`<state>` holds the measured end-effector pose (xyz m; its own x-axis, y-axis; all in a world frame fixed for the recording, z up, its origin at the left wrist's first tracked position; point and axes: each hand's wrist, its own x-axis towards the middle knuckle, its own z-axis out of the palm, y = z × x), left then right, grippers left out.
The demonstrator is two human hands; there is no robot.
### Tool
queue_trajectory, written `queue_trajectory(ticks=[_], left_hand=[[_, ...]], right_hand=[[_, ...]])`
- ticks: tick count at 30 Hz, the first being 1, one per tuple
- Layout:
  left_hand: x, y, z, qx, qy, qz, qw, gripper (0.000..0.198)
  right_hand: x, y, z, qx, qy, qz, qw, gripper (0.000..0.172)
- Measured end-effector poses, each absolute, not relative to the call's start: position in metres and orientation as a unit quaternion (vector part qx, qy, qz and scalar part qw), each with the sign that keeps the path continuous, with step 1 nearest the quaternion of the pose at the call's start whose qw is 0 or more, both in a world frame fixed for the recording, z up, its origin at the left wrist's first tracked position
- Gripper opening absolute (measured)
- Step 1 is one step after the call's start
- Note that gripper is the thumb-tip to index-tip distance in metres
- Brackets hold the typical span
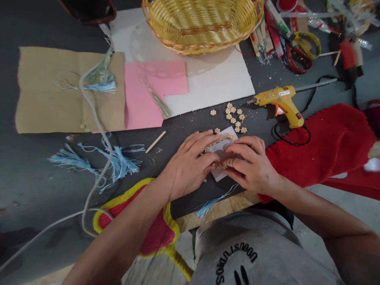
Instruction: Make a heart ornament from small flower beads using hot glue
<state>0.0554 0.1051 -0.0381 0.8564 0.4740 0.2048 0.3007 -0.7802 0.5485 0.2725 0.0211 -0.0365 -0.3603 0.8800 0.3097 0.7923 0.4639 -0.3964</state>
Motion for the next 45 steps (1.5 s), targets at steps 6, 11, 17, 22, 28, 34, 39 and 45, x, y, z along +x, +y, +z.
queue_trajectory(ticks=[6,11,17,22,28,34,39,45], left_hand=[[0.0554,0.1046,-0.0362,0.931,0.202,0.159,0.259,0.017],[0.0551,0.1041,-0.0339,0.932,0.197,0.151,0.264,0.024],[0.0592,0.102,-0.03,0.936,0.203,0.131,0.254,0.02],[0.0628,0.1005,-0.0311,0.941,0.202,0.125,0.24,0.017],[0.0635,0.1013,-0.0342,0.941,0.208,0.118,0.241,0.016],[0.0626,0.1017,-0.0388,0.939,0.207,0.13,0.241,0.017],[0.0634,0.1014,-0.039,0.938,0.203,0.14,0.245,0.016],[0.064,0.1012,-0.0364,0.936,0.207,0.139,0.248,0.015]], right_hand=[[0.2737,0.0202,-0.0359,-0.504,-0.816,0.108,0.263,0.015],[0.2781,0.0171,-0.0315,-0.511,-0.804,0.102,0.287,0.016],[0.2814,0.0145,-0.0313,-0.508,-0.811,0.077,0.281,0.004],[0.2798,0.0149,-0.0369,-0.501,-0.821,0.056,0.267,0.004],[0.2789,0.0157,-0.0365,-0.497,-0.824,0.05,0.267,0.015],[0.2775,0.0168,-0.0359,-0.494,-0.824,0.047,0.272,0.014],[0.2755,0.0178,-0.0357,-0.499,-0.82,0.037,0.276,0.018],[0.276,0.0173,-0.0369,-0.494,-0.824,0.031,0.276,0.019]])
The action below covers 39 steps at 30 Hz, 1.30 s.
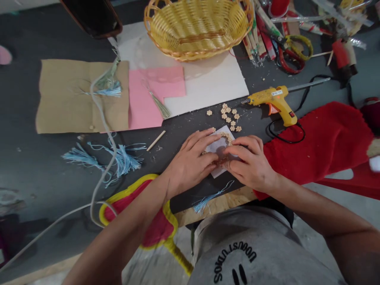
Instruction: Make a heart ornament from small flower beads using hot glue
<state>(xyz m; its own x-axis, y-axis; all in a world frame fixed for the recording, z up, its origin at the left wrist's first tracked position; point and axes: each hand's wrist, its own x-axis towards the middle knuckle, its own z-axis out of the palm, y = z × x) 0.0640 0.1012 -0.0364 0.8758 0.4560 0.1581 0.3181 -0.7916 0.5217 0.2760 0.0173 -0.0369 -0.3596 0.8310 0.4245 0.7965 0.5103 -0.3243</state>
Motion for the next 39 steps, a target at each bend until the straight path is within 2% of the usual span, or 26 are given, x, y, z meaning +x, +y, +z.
queue_trajectory(ticks=[5,13,24,31,39], left_hand=[[0.059,0.105,-0.033,0.936,0.189,0.135,0.265,0.02],[0.058,0.109,-0.032,0.94,0.183,0.143,0.25,0.012],[0.054,0.113,-0.035,0.94,0.177,0.142,0.257,0.017],[0.054,0.113,-0.038,0.938,0.178,0.158,0.253,0.011],[0.054,0.113,-0.036,0.938,0.188,0.139,0.255,0.014]], right_hand=[[0.277,0.016,-0.037,-0.499,-0.824,0.028,0.268,0.02],[0.277,0.016,-0.04,-0.491,-0.823,0.033,0.282,0.018],[0.278,0.016,-0.04,-0.493,-0.821,0.044,0.284,0.016],[0.277,0.016,-0.039,-0.495,-0.821,0.046,0.281,0.016],[0.278,0.016,-0.04,-0.495,-0.819,0.048,0.287,0.015]])
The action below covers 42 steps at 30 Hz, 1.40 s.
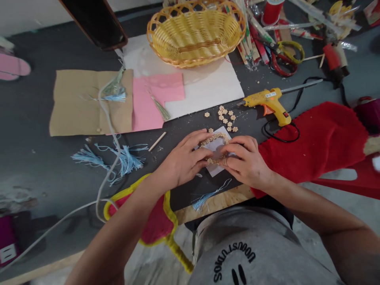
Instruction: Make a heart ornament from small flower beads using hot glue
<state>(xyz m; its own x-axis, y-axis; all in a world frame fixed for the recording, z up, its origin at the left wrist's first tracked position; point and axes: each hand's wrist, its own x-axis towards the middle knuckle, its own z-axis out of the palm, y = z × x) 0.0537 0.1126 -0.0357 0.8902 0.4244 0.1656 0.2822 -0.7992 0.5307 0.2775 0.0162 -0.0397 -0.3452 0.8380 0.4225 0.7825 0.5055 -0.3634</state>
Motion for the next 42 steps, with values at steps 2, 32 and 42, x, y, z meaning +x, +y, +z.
queue_trajectory(ticks=[2,32,42], left_hand=[[0.053,0.112,-0.036,0.939,0.186,0.149,0.25,0.016],[0.055,0.04,-0.022,0.951,0.273,0.143,0.028,0.04],[0.051,-0.007,0.0,0.909,0.385,0.105,0.122,0.019]], right_hand=[[0.277,0.016,-0.04,-0.498,-0.814,0.05,0.295,0.015],[0.327,-0.006,-0.025,-0.517,-0.758,0.056,0.393,0.014],[0.37,-0.031,-0.024,-0.653,-0.643,0.099,0.388,0.021]])
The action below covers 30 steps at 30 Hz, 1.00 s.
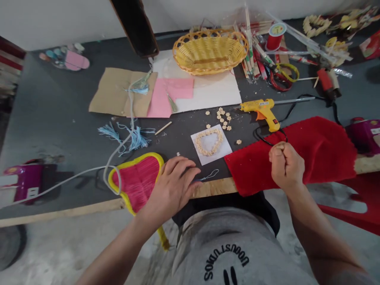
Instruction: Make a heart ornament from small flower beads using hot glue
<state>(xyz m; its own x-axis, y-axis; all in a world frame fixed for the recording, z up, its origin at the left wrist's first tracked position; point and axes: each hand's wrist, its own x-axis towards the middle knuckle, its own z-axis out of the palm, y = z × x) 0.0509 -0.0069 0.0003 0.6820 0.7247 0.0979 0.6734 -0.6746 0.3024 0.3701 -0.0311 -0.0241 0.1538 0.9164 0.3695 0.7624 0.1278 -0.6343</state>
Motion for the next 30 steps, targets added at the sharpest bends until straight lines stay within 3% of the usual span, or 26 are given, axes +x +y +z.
queue_trajectory(ticks=[4,7,9,10,16,23,26,30], left_hand=[[0.059,-0.019,-0.006,0.894,0.417,0.088,0.136,0.014],[0.068,-0.02,-0.007,0.886,0.438,0.075,0.13,0.009],[0.073,-0.02,-0.004,0.878,0.444,0.095,0.149,0.013],[0.076,-0.021,-0.001,0.867,0.452,0.121,0.17,0.013],[0.104,-0.039,0.006,0.762,0.523,0.263,0.278,0.01],[0.111,-0.051,0.004,0.79,0.481,0.293,0.243,0.009],[0.098,-0.043,0.013,0.812,0.474,0.268,0.209,0.011],[0.087,-0.03,0.022,0.842,0.437,0.226,0.221,0.031]], right_hand=[[0.367,-0.036,-0.021,-0.651,-0.651,0.091,0.379,0.032],[0.353,-0.038,-0.016,-0.608,-0.683,0.148,0.376,0.026],[0.34,-0.04,-0.014,-0.581,-0.677,0.215,0.397,0.01],[0.333,-0.041,-0.013,-0.575,-0.662,0.255,0.407,0.01],[0.289,-0.054,-0.016,-0.497,-0.527,0.576,0.378,0.031],[0.28,-0.051,-0.021,-0.506,-0.47,0.573,0.442,0.024],[0.288,-0.048,-0.016,-0.517,-0.528,0.547,0.394,0.025],[0.289,-0.045,-0.01,-0.496,-0.634,0.522,0.283,0.021]])
